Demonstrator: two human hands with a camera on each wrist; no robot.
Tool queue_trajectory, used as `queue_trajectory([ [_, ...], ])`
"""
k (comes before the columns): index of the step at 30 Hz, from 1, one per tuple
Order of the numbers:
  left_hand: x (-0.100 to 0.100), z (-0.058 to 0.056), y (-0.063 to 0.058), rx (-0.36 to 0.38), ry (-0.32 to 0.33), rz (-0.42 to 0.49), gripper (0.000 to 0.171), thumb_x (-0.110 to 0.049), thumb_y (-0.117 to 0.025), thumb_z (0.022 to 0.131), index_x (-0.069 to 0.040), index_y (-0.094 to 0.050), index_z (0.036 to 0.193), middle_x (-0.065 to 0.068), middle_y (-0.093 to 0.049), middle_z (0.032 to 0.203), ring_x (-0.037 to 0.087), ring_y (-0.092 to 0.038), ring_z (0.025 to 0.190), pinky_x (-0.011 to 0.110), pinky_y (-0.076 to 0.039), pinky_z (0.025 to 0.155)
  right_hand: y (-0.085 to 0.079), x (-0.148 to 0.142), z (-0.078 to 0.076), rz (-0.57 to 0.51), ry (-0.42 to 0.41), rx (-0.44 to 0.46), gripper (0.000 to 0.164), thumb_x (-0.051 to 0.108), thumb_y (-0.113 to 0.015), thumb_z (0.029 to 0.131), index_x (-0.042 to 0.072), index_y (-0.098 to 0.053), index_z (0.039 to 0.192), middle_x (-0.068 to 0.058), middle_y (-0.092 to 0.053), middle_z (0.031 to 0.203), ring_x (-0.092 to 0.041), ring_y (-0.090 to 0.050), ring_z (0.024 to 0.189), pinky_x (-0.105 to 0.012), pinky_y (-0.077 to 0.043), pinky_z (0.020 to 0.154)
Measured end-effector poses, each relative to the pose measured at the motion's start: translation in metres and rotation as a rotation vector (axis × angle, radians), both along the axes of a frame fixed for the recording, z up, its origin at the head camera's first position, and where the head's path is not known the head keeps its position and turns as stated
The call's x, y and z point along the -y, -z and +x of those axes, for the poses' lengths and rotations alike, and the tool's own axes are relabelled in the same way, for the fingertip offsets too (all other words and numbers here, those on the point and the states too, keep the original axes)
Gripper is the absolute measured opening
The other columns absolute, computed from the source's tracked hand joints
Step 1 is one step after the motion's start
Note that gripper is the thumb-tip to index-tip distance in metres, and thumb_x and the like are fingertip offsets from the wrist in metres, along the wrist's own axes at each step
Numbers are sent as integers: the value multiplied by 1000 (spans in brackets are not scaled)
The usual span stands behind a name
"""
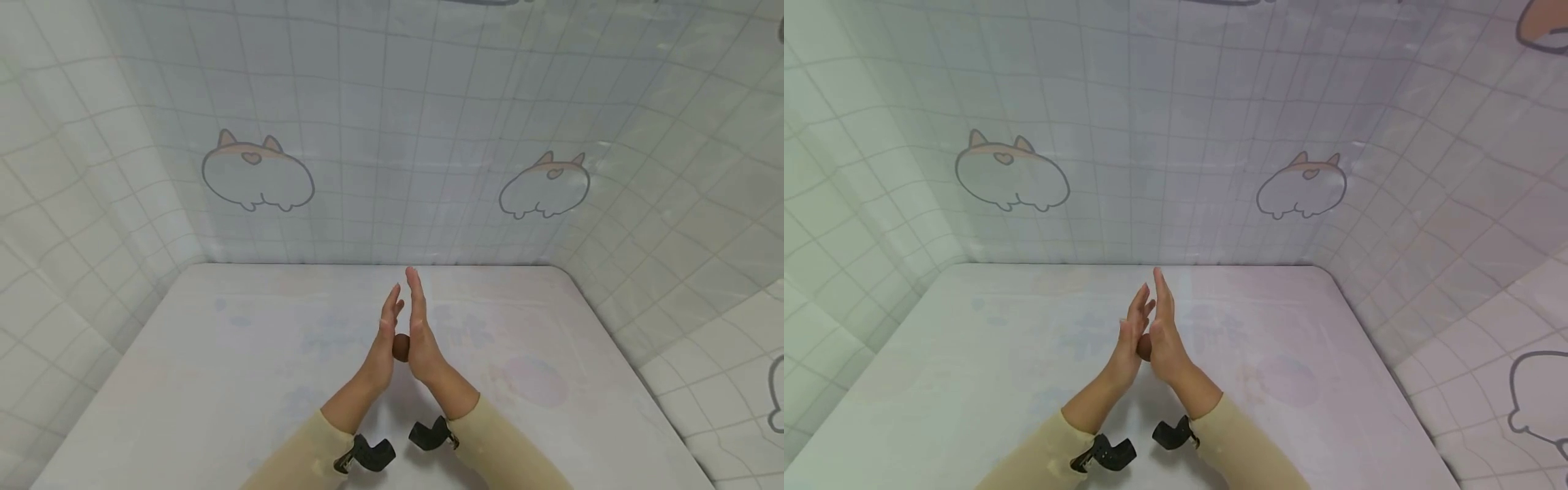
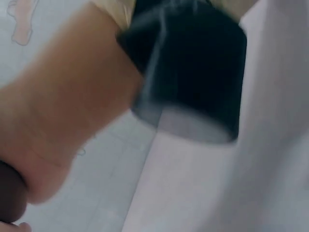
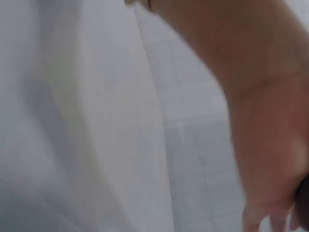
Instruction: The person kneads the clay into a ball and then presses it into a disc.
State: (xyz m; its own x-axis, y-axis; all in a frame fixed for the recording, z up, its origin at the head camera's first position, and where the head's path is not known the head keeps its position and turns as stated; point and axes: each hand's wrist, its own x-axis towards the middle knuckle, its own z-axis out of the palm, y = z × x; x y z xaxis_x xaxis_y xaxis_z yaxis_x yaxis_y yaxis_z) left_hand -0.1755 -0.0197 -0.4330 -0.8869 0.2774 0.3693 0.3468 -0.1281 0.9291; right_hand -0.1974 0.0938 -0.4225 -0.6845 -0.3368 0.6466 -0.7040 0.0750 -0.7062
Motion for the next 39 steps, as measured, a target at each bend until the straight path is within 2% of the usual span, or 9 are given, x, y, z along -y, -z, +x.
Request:
queue_trajectory([
  [5, -1, 2, -5, -35, 51, 78, 83, -72, -5, 98, -20, 2, 162, -1, 5, 167, 29, 0, 153, 68, 1, 113, 7, -4, -7, 11, -28, 52, 86, 70, -5, 99, 11, 6, 161, -11, 4, 167, -30, 2, 153, -69, -3, 113],
  [8, 1, 1, -7, -62, 36, 95, 83, -71, -4, 98, -19, 2, 162, 1, 6, 167, 29, 0, 153, 67, 3, 114, 11, -4, -9, 29, -65, 86, 86, 71, -5, 99, 13, 7, 161, -9, 6, 167, -17, 2, 152, -66, -5, 114],
  [10, 2, -1, -8, -78, 16, 100, 82, -71, -4, 98, -19, 2, 162, 2, 5, 167, 30, -1, 153, 66, 3, 114, 16, -4, -9, 37, -97, 106, 85, 71, -5, 99, 14, 9, 161, -8, 3, 167, -3, -35, 136, -55, -28, 109],
  [12, 3, -3, -9, -94, -5, 106, 83, -72, -6, 98, -19, 1, 162, 3, 3, 167, 32, -2, 152, 67, 3, 114, 19, -3, -7, 44, -110, 105, 85, 70, -5, 99, 13, 8, 161, -10, 2, 167, 2, -34, 134, -45, -28, 110],
  [15, 5, -6, -10, -109, -26, 121, 83, -72, -8, 98, -19, 1, 162, 4, 0, 167, 33, -3, 152, 67, 1, 114, 22, -1, -6, 33, -130, 76, 85, 68, -6, 100, 9, 6, 161, -15, 0, 167, -6, -38, 138, -37, -29, 111],
  [17, 6, -8, -11, -113, -40, 125, 84, -73, -9, 98, -19, 2, 162, 3, 0, 167, 32, -4, 152, 67, 0, 114, 23, 1, -5, 23, -133, 61, 85, 68, -6, 101, 9, 4, 161, -15, 1, 167, -18, 1, 153, -37, -7, 121],
  [28, 11, -23, -8, -74, -103, 88, 87, -76, -10, 96, -21, -1, 162, 6, -1, 167, 32, -3, 153, 69, -2, 113, 14, 6, 4, -30, -246, -21, 87, 65, -5, 102, -1, 7, 158, -26, -1, 164, -33, 0, 153, -38, -7, 122],
  [33, 7, -24, -2, -25, -49, 19, 80, -72, -8, 99, -24, -3, 162, 5, -3, 168, 30, -4, 153, 70, -3, 113, 3, 3, 4, -82, -216, -56, 86, 64, -5, 103, -1, 8, 158, -28, -3, 163, -33, 0, 153, -41, -4, 121],
  [39, 1, -21, 2, -31, -6, -21, 75, -69, -7, 101, -27, -2, 162, -2, -1, 168, 31, -5, 152, 72, -4, 111, -4, -1, -5, -75, -121, -27, 85, 65, -3, 102, 3, 7, 159, -23, -2, 165, -32, 0, 153, -63, 0, 116],
])
